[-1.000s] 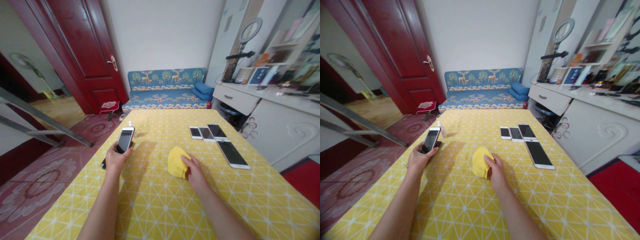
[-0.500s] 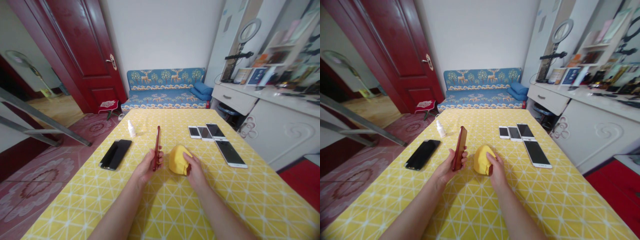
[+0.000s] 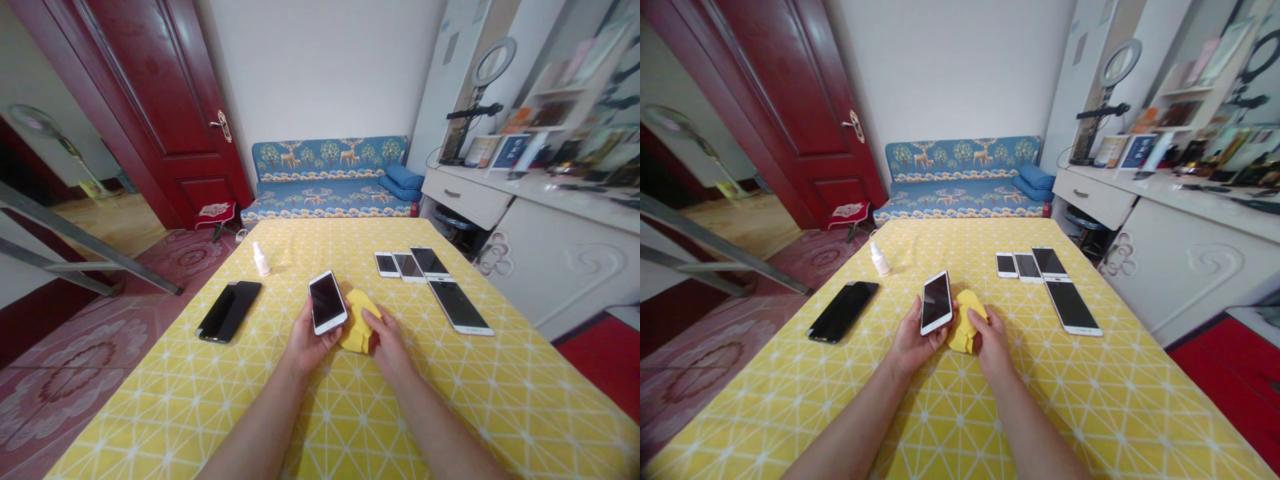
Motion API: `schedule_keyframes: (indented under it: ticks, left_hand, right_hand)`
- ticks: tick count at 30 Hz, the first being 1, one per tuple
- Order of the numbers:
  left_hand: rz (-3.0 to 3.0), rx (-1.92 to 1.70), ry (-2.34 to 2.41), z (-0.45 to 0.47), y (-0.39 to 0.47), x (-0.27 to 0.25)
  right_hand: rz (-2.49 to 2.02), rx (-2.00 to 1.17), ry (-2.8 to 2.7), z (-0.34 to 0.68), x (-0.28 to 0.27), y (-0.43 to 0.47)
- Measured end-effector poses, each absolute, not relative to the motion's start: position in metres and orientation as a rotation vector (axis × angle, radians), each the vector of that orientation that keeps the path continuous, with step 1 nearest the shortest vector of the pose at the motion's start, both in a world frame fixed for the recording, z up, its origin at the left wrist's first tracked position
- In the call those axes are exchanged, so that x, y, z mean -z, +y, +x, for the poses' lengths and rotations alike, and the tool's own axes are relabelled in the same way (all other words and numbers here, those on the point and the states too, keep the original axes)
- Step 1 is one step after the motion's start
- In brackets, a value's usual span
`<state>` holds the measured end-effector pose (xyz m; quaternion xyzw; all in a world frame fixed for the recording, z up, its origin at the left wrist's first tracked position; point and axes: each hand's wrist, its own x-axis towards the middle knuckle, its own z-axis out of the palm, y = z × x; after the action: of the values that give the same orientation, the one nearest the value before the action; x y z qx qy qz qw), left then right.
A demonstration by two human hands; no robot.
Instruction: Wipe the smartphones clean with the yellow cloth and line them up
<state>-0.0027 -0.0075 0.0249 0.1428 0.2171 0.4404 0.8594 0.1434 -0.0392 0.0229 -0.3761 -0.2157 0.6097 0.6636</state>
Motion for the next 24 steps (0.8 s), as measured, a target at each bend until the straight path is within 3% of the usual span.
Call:
schedule_keyframes:
  ticks: [13,24]
  left_hand:
    - [0.499,-1.38,0.817,-0.017,-0.001,-0.019]
    - [0.561,-1.12,0.59,-0.008,-0.018,-0.028]
  right_hand:
    - [-0.847,-1.349,-0.453,0.151,-0.016,-0.036]
    - [-0.821,-0.949,-0.435,0.163,-0.014,-0.031]
